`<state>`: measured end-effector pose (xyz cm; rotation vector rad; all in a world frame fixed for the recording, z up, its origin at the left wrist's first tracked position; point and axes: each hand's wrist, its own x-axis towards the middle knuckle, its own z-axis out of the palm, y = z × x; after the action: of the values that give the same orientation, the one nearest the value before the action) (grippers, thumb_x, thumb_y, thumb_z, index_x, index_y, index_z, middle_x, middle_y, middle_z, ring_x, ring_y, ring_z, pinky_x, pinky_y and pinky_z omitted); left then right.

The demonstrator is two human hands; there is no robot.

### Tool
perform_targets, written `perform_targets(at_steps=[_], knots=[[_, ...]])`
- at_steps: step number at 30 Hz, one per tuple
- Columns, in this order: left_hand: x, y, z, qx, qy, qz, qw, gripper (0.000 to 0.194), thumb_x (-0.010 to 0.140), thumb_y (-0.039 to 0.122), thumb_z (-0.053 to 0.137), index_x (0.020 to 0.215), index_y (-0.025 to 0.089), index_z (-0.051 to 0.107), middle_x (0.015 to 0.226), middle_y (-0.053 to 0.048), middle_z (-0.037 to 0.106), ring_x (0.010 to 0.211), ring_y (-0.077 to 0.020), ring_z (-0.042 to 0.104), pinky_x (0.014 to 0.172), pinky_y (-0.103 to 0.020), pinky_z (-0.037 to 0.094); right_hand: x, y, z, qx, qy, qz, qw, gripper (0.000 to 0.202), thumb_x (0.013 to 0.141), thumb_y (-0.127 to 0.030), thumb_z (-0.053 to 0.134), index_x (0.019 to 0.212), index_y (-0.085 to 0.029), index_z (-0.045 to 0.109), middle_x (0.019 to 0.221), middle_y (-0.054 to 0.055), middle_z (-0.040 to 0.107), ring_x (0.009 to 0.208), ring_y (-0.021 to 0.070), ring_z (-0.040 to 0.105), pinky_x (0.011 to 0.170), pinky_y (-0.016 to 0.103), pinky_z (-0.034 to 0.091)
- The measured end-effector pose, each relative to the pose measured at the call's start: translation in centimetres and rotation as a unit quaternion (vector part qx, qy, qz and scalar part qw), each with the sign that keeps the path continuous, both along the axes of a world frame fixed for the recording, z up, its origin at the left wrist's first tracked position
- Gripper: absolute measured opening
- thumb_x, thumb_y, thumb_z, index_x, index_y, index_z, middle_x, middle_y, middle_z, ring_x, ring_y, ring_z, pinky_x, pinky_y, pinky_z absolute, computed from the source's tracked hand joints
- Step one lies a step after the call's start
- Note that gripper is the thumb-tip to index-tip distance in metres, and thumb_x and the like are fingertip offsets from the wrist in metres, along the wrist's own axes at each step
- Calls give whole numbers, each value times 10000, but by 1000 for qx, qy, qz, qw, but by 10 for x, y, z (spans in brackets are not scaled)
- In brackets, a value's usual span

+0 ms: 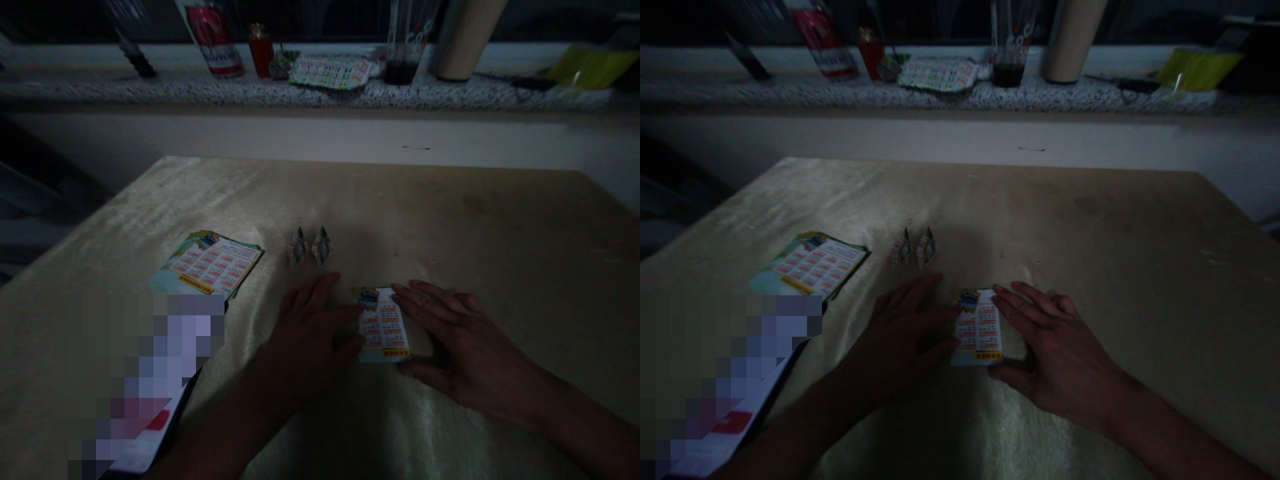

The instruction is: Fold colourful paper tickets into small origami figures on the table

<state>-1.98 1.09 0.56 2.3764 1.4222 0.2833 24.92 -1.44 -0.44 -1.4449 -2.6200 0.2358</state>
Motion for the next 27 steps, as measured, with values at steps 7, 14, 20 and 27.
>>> perform_targets(at_steps=[7, 14, 20, 27], knots=[[1, 0, -1, 16, -14, -22, 1000, 388, 873, 325, 700, 1261, 315, 685, 1576, -109, 378, 1428, -348, 380, 1132, -591, 317, -3, 2, 2, -20, -8, -4, 1000, 852, 850, -565, 673, 1554, -205, 356, 1613, 96, 408, 1474, 351, 357, 1057, 590, 409], [10, -4, -1, 27, -55, -146, 987, 498, 841, 374, 755, 1295, 226, 616, 1484, -117, 509, 1374, -298, 436, 1158, -505, 330, -9, 5, 10, -33, 16, -20, 999, 584, 977, -516, 535, 1479, -221, 486, 1576, 88, 470, 1451, 307, 419, 1082, 556, 418], [15, -2, -2, 53, -96, -189, 976, 154, 982, 255, 599, 1103, 216, 686, 1231, -53, 689, 1161, -237, 602, 1062, -440, 415, -8, 8, 8, -15, 57, -30, 998, 382, 1017, -278, 468, 1377, -259, 595, 1498, 79, 566, 1393, 296, 494, 1036, 557, 439], [9, -7, 6, -1, -306, -64, 950, 212, 1016, 191, 513, 1149, 216, 676, 1109, -34, 743, 1009, -158, 688, 920, -291, 520, -17, 11, 11, 53, 270, -65, 959, 151, 951, -258, 626, 1058, -257, 733, 1118, 63, 771, 1119, 260, 683, 970, 473, 496]])
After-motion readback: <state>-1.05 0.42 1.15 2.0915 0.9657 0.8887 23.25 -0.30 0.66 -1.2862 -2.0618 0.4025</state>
